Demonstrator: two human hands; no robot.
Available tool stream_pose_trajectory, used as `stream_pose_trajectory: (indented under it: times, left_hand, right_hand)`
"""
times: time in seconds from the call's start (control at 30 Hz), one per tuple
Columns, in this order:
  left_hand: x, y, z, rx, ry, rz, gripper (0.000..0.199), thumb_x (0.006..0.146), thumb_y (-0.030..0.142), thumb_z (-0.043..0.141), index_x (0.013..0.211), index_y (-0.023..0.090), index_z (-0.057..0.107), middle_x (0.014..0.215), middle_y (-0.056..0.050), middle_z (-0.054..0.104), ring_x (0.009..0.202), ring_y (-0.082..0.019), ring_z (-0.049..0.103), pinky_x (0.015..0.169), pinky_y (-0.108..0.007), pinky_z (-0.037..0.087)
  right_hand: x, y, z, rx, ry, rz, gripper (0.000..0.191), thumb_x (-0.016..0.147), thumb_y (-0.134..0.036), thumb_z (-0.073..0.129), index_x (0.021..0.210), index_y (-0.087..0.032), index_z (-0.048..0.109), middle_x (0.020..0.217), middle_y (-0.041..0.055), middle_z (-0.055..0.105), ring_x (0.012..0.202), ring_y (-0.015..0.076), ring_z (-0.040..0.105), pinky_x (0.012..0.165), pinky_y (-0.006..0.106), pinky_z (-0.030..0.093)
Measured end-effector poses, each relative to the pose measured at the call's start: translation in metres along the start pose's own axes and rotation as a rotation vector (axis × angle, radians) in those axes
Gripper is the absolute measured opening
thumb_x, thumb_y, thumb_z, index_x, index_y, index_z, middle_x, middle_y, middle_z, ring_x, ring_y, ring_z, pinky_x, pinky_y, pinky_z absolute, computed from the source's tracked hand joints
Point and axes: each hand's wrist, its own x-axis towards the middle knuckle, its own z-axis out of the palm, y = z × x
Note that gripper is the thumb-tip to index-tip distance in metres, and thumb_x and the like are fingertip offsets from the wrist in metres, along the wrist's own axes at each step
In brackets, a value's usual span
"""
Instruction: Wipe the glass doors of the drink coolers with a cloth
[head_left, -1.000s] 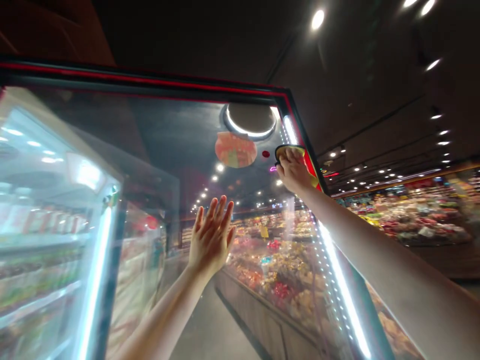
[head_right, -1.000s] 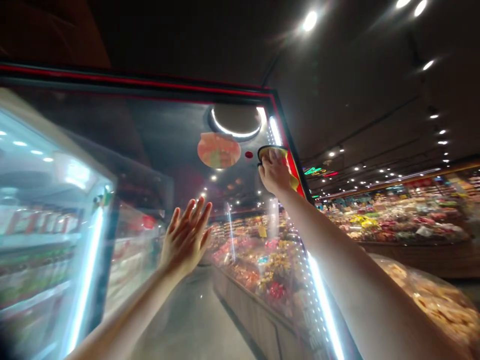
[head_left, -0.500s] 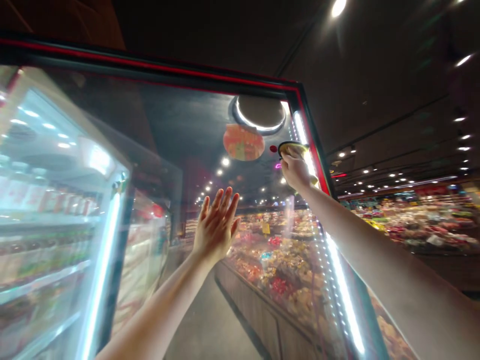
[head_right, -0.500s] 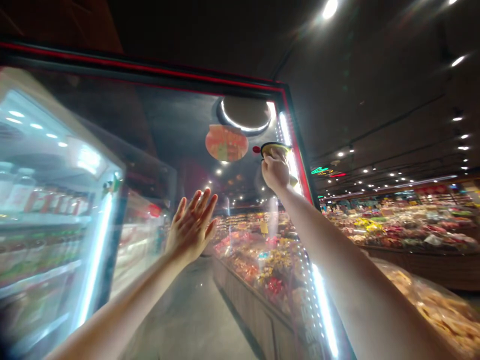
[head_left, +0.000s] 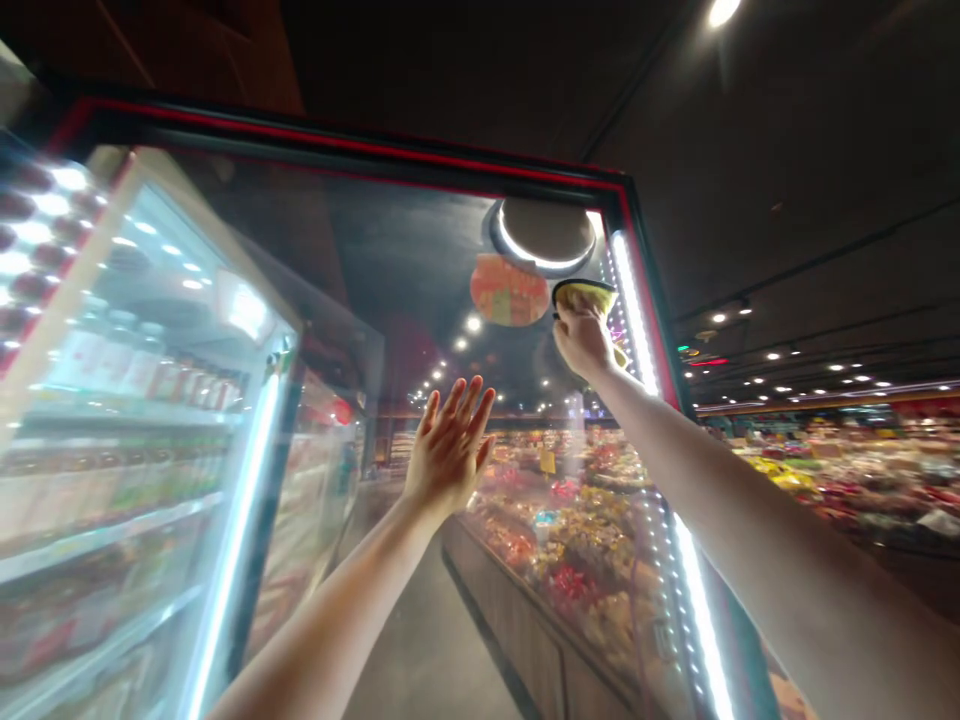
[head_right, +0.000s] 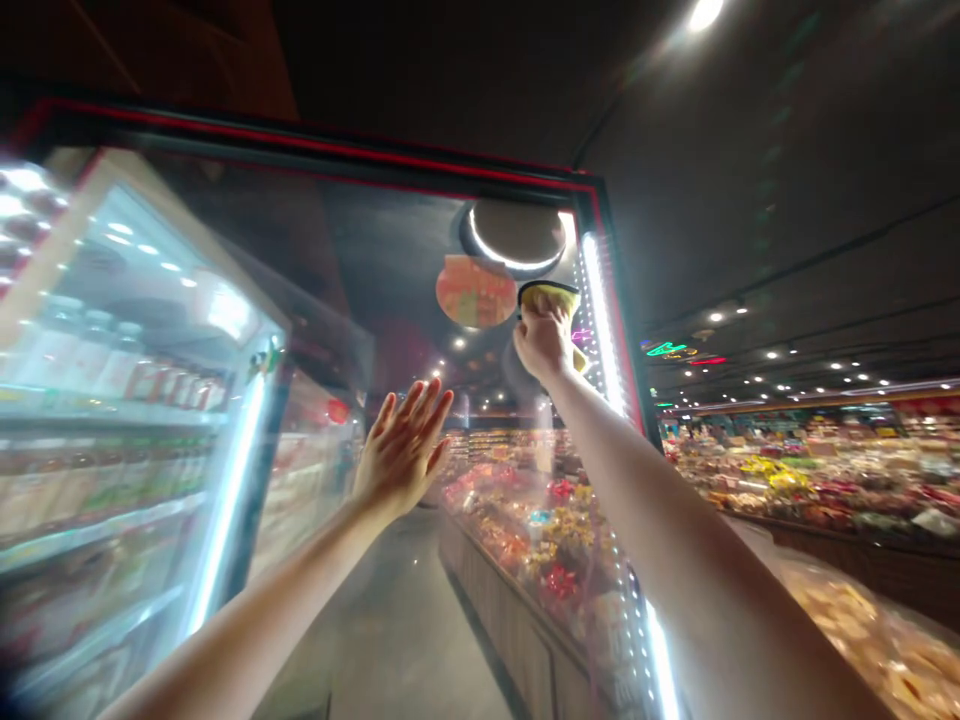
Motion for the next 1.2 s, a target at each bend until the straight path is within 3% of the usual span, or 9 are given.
stream_pose_trajectory:
  times: [0.2,0.37,0.5,0.63,0.73,0.87,0.97,1.1,1.2]
  left_hand:
    - [-0.001,-0.001,0.002,0.01,0.008,-0.001,0.074,0.103,0.031,0.042,0.163,0.03,-0.002,0.168,-0.005,0.024,0.155,-0.026,0.023,0.127,-0.054,0.021]
    - [-0.004,-0.001,0.002,0.054,0.006,0.0,0.072,0.104,0.03,0.041,0.163,0.028,0.001,0.168,-0.006,0.023,0.155,-0.025,0.022,0.127,-0.051,0.022]
    - [-0.005,-0.002,0.005,0.074,-0.029,-0.006,0.068,0.103,0.03,0.041,0.163,0.025,0.009,0.168,-0.005,0.021,0.156,-0.025,0.02,0.128,-0.05,0.02]
    - [-0.005,-0.002,0.01,0.046,-0.04,-0.003,0.067,0.103,0.029,0.043,0.163,0.023,0.013,0.168,-0.007,0.023,0.156,-0.026,0.02,0.128,-0.052,0.019]
    - [-0.008,-0.008,0.01,0.002,-0.041,0.036,0.071,0.101,0.027,0.046,0.163,0.023,0.011,0.168,-0.009,0.022,0.156,-0.027,0.018,0.127,-0.054,0.022]
    - [-0.023,-0.032,-0.005,-0.008,-0.082,0.172,0.077,0.097,0.022,0.05,0.163,0.023,0.01,0.167,-0.008,0.026,0.156,-0.025,0.02,0.126,-0.052,0.024]
    - [-0.039,-0.058,-0.023,0.035,-0.079,0.15,0.075,0.097,0.022,0.049,0.163,0.025,0.012,0.165,-0.006,0.031,0.155,-0.024,0.022,0.127,-0.053,0.023]
    - [-0.052,-0.091,-0.044,0.07,-0.09,0.062,0.071,0.1,0.027,0.044,0.163,0.027,0.011,0.166,-0.006,0.028,0.155,-0.026,0.023,0.127,-0.056,0.022]
    - [-0.054,-0.11,-0.054,0.063,-0.076,-0.001,0.068,0.102,0.03,0.04,0.163,0.029,0.01,0.166,-0.006,0.028,0.155,-0.027,0.022,0.126,-0.059,0.021]
  right_hand:
    - [-0.065,0.007,-0.025,0.071,-0.247,-0.443,0.047,0.095,-0.014,0.044,0.134,-0.029,0.067,0.142,0.0032,0.063,0.136,0.0244,0.056,0.116,0.052,0.045]
    - [-0.055,0.053,-0.018,0.014,0.053,-0.122,0.035,0.095,-0.026,0.049,0.119,-0.022,0.074,0.141,0.0111,0.063,0.134,0.0301,0.056,0.108,0.053,0.051]
    - [-0.033,0.012,0.016,-0.015,0.171,0.116,0.037,0.096,-0.026,0.045,0.12,-0.019,0.073,0.141,0.0149,0.062,0.135,0.0339,0.054,0.109,0.059,0.047]
    - [-0.055,-0.029,0.023,-0.002,-0.022,-0.243,0.043,0.095,-0.023,0.047,0.134,-0.022,0.066,0.146,0.0098,0.059,0.142,0.029,0.047,0.118,0.055,0.039]
    - [-0.075,-0.015,0.013,0.044,-0.129,-0.419,0.042,0.094,-0.021,0.047,0.13,-0.026,0.069,0.144,0.0056,0.061,0.142,0.0247,0.048,0.12,0.051,0.039]
    - [-0.059,0.01,0.017,0.041,0.13,0.064,0.04,0.092,-0.022,0.045,0.12,-0.019,0.073,0.135,0.0138,0.066,0.134,0.0317,0.054,0.113,0.059,0.042]
    - [-0.032,-0.016,0.036,-0.005,0.22,0.381,0.041,0.093,-0.026,0.044,0.119,-0.014,0.073,0.134,0.0198,0.064,0.132,0.0401,0.052,0.108,0.07,0.04]
    - [-0.028,-0.08,0.052,0.009,0.048,0.1,0.047,0.092,-0.036,0.055,0.134,-0.017,0.064,0.146,0.0177,0.056,0.143,0.0419,0.039,0.113,0.069,0.035]
    - [-0.052,-0.09,0.044,0.011,-0.126,-0.24,0.049,0.093,-0.029,0.053,0.142,-0.024,0.059,0.152,0.0082,0.052,0.148,0.0315,0.036,0.122,0.056,0.032]
